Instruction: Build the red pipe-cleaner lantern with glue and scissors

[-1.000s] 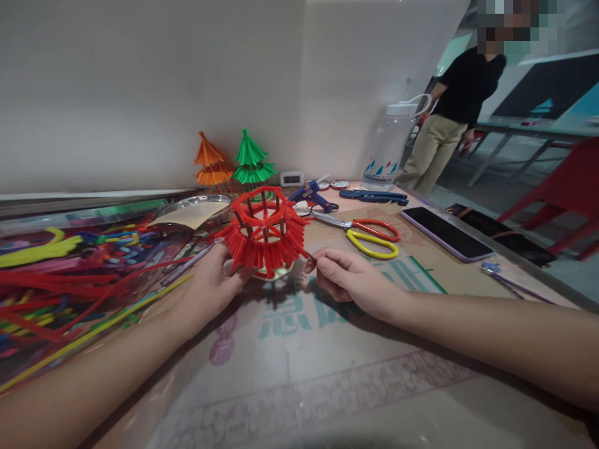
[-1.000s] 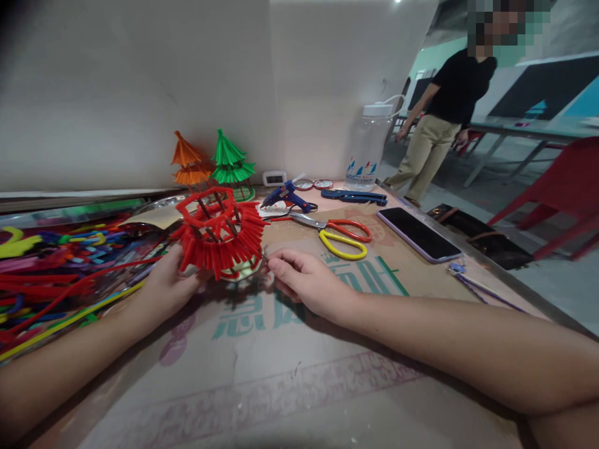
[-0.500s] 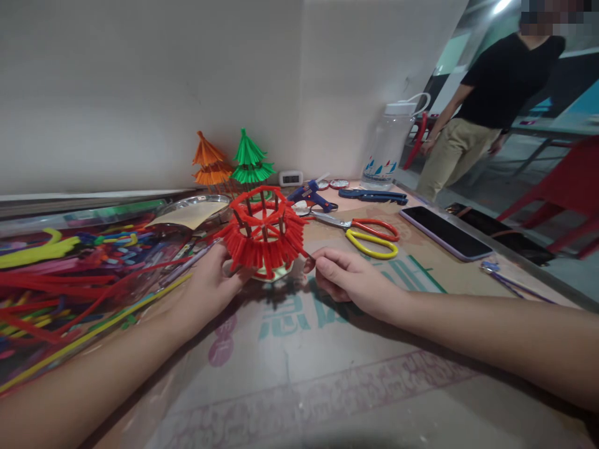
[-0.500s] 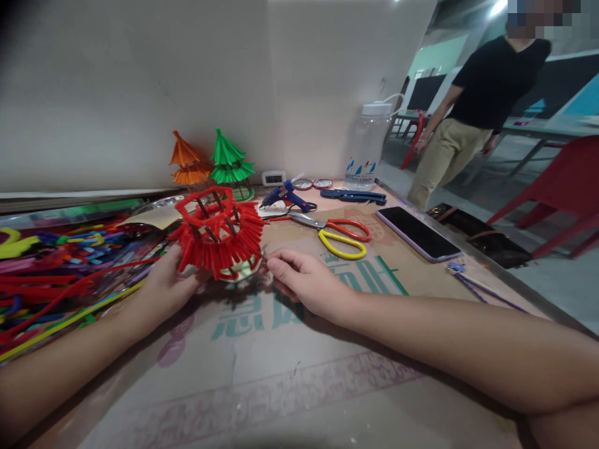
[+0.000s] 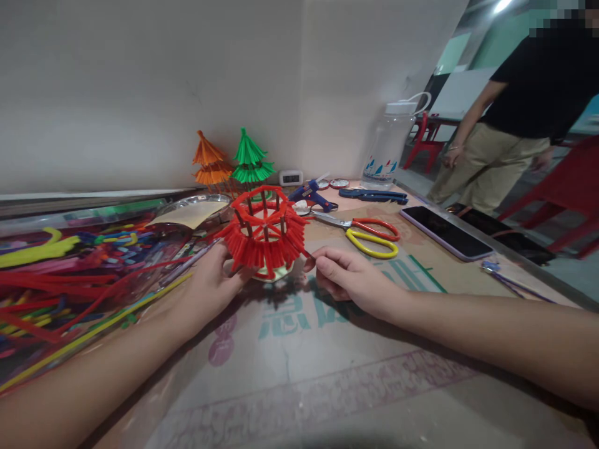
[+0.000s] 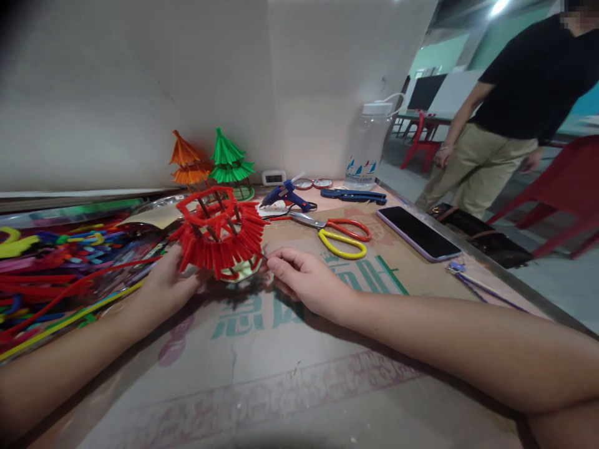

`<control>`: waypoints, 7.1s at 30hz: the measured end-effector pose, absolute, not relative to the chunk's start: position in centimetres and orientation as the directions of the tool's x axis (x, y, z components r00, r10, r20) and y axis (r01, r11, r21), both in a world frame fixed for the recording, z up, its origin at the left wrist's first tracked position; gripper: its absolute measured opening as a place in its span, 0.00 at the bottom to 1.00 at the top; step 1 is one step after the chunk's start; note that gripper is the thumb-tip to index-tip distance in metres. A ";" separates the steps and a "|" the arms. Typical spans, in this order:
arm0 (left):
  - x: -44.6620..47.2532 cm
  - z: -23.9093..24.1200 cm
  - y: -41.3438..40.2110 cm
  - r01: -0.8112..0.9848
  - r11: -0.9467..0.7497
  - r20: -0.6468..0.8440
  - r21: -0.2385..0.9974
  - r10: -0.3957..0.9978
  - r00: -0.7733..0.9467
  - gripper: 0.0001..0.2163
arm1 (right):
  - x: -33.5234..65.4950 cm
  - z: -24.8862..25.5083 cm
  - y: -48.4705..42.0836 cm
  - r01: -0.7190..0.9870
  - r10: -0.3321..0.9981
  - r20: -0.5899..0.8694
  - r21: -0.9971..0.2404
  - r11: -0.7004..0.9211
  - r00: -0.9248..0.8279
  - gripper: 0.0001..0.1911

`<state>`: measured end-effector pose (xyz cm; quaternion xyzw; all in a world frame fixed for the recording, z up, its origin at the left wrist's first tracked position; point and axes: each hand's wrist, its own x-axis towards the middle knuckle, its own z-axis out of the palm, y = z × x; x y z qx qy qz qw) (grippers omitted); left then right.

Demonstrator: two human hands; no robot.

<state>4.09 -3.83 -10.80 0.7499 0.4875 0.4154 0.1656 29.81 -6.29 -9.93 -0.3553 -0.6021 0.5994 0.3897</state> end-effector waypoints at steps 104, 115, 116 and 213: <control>4.0 -11.4 -3.2 0.552 -0.491 0.466 0.674 0.862 0.198 0.14 | 29.7 -9.9 -6.3 -0.047 0.907 0.071 -0.997 0.056 -0.415 0.23; 3.8 -11.4 -3.2 0.565 -0.518 0.489 0.642 0.845 0.219 0.13 | 29.6 -9.9 -6.2 -0.053 0.907 0.060 -0.998 0.042 -0.417 0.22; 3.8 -11.4 -3.3 0.559 -0.518 0.488 0.648 0.845 0.219 0.13 | 29.7 -9.9 -6.2 -0.047 0.910 0.052 -0.998 0.036 -0.412 0.22; 3.1 -12.3 -2.8 0.680 -0.519 0.493 0.518 0.831 0.259 0.17 | 29.5 -9.9 -6.2 -0.017 0.926 0.006 -1.000 0.000 -0.377 0.27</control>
